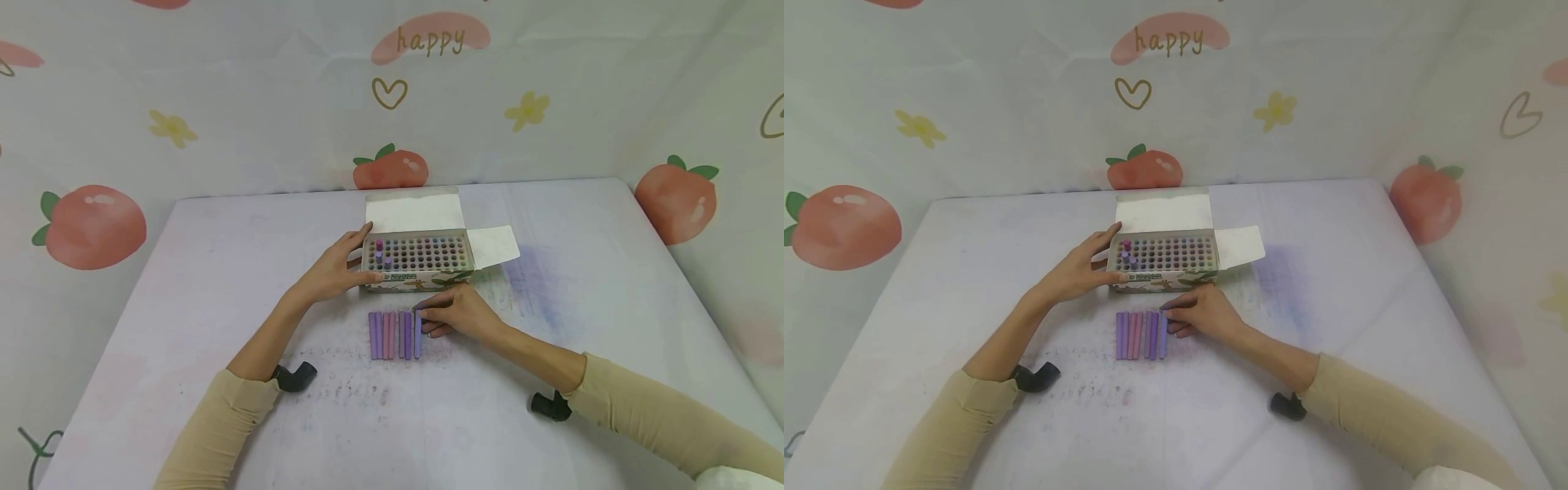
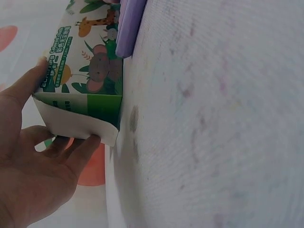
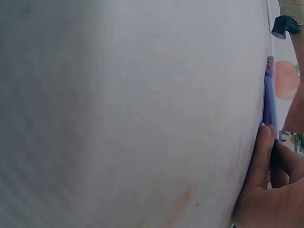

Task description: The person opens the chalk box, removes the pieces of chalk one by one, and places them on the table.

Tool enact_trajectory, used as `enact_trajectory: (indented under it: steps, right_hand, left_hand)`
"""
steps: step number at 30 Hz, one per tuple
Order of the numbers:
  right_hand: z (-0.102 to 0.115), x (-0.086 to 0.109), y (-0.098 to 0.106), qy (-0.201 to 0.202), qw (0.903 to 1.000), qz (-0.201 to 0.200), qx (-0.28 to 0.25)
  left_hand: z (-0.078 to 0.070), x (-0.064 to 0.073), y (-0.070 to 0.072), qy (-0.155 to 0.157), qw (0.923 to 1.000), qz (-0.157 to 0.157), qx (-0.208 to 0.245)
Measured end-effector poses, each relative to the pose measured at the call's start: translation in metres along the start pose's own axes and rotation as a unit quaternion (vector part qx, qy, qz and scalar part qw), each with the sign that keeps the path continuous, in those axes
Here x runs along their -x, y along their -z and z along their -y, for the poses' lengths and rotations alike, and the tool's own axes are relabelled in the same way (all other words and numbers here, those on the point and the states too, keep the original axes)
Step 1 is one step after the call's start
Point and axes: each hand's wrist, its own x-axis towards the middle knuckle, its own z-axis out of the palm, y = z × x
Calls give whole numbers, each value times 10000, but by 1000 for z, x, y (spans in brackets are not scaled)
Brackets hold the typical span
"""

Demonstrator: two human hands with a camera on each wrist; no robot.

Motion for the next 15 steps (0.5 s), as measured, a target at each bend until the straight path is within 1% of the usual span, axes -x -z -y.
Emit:
enact_trajectory:
  steps: [8, 15]
  right_hand:
    - [1, 1, 0, -16, 10000, -15, -50]
    - [4, 3, 1, 64, 10000, 48, 22]
  left_hand:
    - [0, 0, 0, -37, 10000, -5, -15]
    - [0, 0, -1, 40, 10000, -13, 78]
